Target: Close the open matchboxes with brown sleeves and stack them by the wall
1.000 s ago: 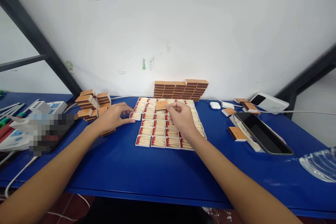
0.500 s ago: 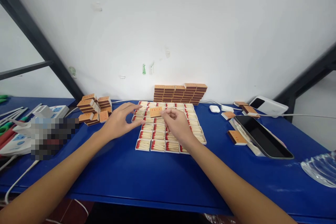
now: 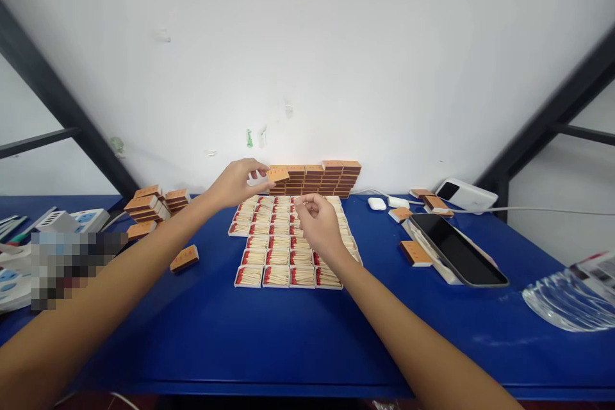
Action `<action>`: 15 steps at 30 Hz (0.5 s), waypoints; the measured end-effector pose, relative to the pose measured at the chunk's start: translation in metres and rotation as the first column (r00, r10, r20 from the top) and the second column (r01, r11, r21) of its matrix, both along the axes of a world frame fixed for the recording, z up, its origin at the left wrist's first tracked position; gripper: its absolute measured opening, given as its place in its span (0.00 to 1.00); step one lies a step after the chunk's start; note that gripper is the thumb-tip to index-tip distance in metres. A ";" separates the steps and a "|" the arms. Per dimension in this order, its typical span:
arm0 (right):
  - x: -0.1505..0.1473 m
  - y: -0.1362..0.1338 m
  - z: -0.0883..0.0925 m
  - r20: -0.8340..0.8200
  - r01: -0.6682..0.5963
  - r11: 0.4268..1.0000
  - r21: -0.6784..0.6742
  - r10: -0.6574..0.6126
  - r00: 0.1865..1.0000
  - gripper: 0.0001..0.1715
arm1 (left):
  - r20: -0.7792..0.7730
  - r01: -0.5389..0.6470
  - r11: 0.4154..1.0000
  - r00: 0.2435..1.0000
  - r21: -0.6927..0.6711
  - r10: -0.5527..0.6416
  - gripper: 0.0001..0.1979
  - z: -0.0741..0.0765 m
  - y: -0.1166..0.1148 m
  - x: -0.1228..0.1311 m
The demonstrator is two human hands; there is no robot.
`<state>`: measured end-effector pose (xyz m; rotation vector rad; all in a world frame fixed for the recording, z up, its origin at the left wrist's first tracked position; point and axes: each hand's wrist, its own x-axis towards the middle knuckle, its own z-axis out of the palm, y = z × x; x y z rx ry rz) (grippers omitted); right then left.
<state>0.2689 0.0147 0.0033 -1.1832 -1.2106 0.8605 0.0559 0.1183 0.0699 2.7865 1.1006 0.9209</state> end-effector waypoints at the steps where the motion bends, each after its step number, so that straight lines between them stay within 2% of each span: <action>1: 0.001 0.002 -0.002 0.024 -0.002 1.000 0.009 0.002 1.000 0.23 | -0.010 -0.004 1.000 1.000 -0.001 0.004 0.14 0.003 0.009 0.008; 6: 0.000 0.008 -0.012 0.159 -0.060 0.995 0.084 0.046 0.986 0.16 | -0.095 -0.003 1.000 0.995 0.013 0.005 0.17 0.011 0.038 0.057; 9: 0.000 0.009 -0.015 0.217 -0.090 0.993 0.082 0.070 0.974 0.14 | -0.122 0.015 1.000 0.992 0.006 -0.014 0.14 0.013 0.045 0.083; 15: -0.001 0.006 -0.015 0.340 -0.089 0.994 0.066 0.062 0.938 0.09 | -0.080 0.065 0.997 0.995 0.034 -0.062 0.14 0.016 0.051 0.118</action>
